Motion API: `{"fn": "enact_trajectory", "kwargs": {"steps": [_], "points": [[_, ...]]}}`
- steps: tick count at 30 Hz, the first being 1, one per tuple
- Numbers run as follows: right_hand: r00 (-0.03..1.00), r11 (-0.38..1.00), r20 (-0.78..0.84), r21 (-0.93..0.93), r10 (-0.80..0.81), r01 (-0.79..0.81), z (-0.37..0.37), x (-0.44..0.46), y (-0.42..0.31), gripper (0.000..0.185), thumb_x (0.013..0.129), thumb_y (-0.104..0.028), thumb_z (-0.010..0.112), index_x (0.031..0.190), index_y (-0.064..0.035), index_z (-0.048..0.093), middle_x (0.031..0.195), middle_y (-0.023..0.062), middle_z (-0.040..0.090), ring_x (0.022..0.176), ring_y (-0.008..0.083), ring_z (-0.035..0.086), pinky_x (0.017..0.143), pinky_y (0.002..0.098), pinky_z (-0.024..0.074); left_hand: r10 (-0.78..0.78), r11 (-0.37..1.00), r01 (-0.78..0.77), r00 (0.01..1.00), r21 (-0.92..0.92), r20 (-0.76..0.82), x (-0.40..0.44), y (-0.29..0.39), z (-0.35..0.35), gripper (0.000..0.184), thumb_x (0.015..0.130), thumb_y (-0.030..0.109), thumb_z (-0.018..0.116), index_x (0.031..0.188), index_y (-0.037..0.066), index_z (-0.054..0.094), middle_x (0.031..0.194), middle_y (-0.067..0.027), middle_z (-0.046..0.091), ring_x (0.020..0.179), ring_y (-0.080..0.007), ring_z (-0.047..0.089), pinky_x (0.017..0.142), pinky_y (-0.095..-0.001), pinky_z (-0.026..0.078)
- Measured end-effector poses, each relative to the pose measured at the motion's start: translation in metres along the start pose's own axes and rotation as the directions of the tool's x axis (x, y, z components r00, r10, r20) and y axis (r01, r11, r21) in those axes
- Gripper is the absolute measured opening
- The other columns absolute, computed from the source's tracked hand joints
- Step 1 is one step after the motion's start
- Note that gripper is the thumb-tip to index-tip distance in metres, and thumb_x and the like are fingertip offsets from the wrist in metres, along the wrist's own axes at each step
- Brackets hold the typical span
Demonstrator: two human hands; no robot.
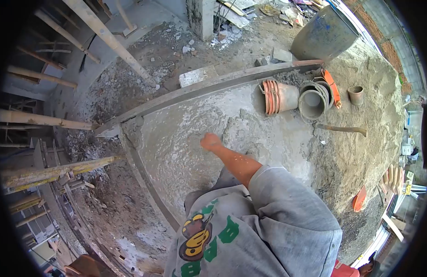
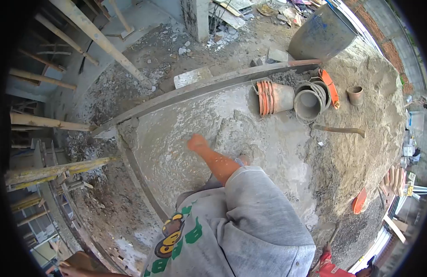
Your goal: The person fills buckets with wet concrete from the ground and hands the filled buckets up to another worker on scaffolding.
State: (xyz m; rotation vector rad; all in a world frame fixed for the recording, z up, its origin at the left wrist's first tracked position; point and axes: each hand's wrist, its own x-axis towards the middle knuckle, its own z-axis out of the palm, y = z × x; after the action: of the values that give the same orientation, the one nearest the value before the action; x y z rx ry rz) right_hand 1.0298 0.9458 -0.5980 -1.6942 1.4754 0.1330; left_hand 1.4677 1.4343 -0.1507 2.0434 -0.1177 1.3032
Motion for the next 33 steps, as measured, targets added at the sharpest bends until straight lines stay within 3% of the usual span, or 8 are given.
{"fn": "enact_trajectory", "kwargs": {"steps": [2,4,9,14,16,23,28,33], "points": [[0.954,0.964,-0.137,0.016,0.266,-0.267,-0.060,0.017,0.116,0.040,0.078,-0.028,0.048,0.101,0.0033,0.061,0.107,0.0244,0.060,0.101,0.0385,0.057,0.089,0.0437,0.0451,-0.156,0.920,0.364,0.682,-0.146,0.714,-0.167,0.036,0.071,0.050,0.086,0.044,0.055,0.120,0.007,0.051,0.121,-0.0124,0.054,0.110,-0.0221,0.051,0.094,-0.0443,0.038],[0.895,0.908,-0.155,0.050,0.419,-0.417,-0.111,0.017,0.205,0.040,0.077,-0.026,0.048,0.101,0.0027,0.062,0.112,0.0237,0.058,0.104,0.0360,0.056,0.090,0.0424,0.0450,-0.383,0.704,0.690,0.168,0.169,0.908,-0.362,0.126,0.108,0.040,0.088,0.035,0.056,0.116,0.007,0.052,0.106,-0.0101,0.059,0.099,-0.0222,0.055,0.084,-0.0373,0.041],[0.903,0.907,-0.113,0.129,0.416,-0.402,-0.131,0.080,0.356,0.051,0.078,-0.028,0.049,0.119,0.0032,0.053,0.114,0.0266,0.056,0.107,0.0375,0.055,0.093,0.0407,0.0427,0.214,0.977,0.070,-0.367,-0.202,0.905,-0.736,0.271,0.115,0.033,0.084,0.017,0.059,0.114,0.005,0.054,0.105,-0.0156,0.061,0.097,-0.0264,0.060,0.081,-0.0361,0.047],[0.869,0.812,-0.098,0.419,0.485,-0.406,-0.086,0.204,0.425,0.078,0.077,-0.029,0.054,0.137,0.0091,0.022,0.130,0.0300,0.041,0.123,0.0396,0.040,0.105,0.0376,0.0299,0.535,0.777,0.016,-0.544,-0.629,0.646,-1.025,0.415,0.175,0.056,0.079,0.012,0.062,0.131,0.015,0.042,0.120,-0.0169,0.049,0.110,-0.0348,0.050,0.090,-0.0413,0.043],[0.647,0.832,-0.543,0.474,0.535,-0.290,-0.043,0.252,0.456,0.080,0.077,-0.030,0.056,0.134,0.0134,0.021,0.129,0.0322,0.041,0.123,0.0400,0.039,0.105,0.0376,0.0290,0.532,0.742,-0.056,-0.558,-0.668,0.637,-1.106,0.468,0.195,0.067,0.078,0.008,0.063,0.137,0.019,0.035,0.125,-0.0153,0.045,0.113,-0.0341,0.048,0.091,-0.0409,0.044],[0.668,0.661,-0.205,0.509,0.715,-0.551,-0.071,0.255,0.489,0.066,0.080,-0.036,0.058,0.127,0.0077,0.042,0.119,0.0300,0.051,0.115,0.0395,0.047,0.098,0.0379,0.0362,0.807,0.295,-0.086,-0.512,-0.952,0.296,-1.255,0.545,0.218,0.038,0.075,0.006,0.064,0.112,0.011,0.056,0.132,-0.0164,0.043,0.129,-0.0297,0.035,0.104,-0.0431,0.033],[0.800,0.685,-0.111,0.593,0.589,-0.422,-0.115,0.220,0.502,0.068,0.083,-0.050,0.051,0.118,0.0085,0.052,0.116,0.0299,0.054,0.114,0.0378,0.050,0.097,0.0385,0.0378,0.593,0.446,0.012,-0.753,-0.895,0.285,-1.193,0.526,0.208,0.019,0.078,0.028,0.063,0.086,0.011,0.066,0.088,-0.0144,0.059,0.096,-0.0305,0.054,0.098,-0.0459,0.035],[0.813,0.732,-0.352,0.670,0.463,-0.127,-0.103,0.200,0.470,0.077,0.074,-0.016,0.072,0.136,0.0033,0.030,0.123,0.0271,0.049,0.117,0.0365,0.047,0.096,0.0379,0.0387,0.299,0.890,0.045,-0.808,-0.453,0.508,-1.124,0.493,0.135,0.052,0.081,0.049,0.058,0.059,0.003,0.052,0.051,-0.0122,0.050,0.049,-0.0239,0.051,0.049,-0.0398,0.038]]}}
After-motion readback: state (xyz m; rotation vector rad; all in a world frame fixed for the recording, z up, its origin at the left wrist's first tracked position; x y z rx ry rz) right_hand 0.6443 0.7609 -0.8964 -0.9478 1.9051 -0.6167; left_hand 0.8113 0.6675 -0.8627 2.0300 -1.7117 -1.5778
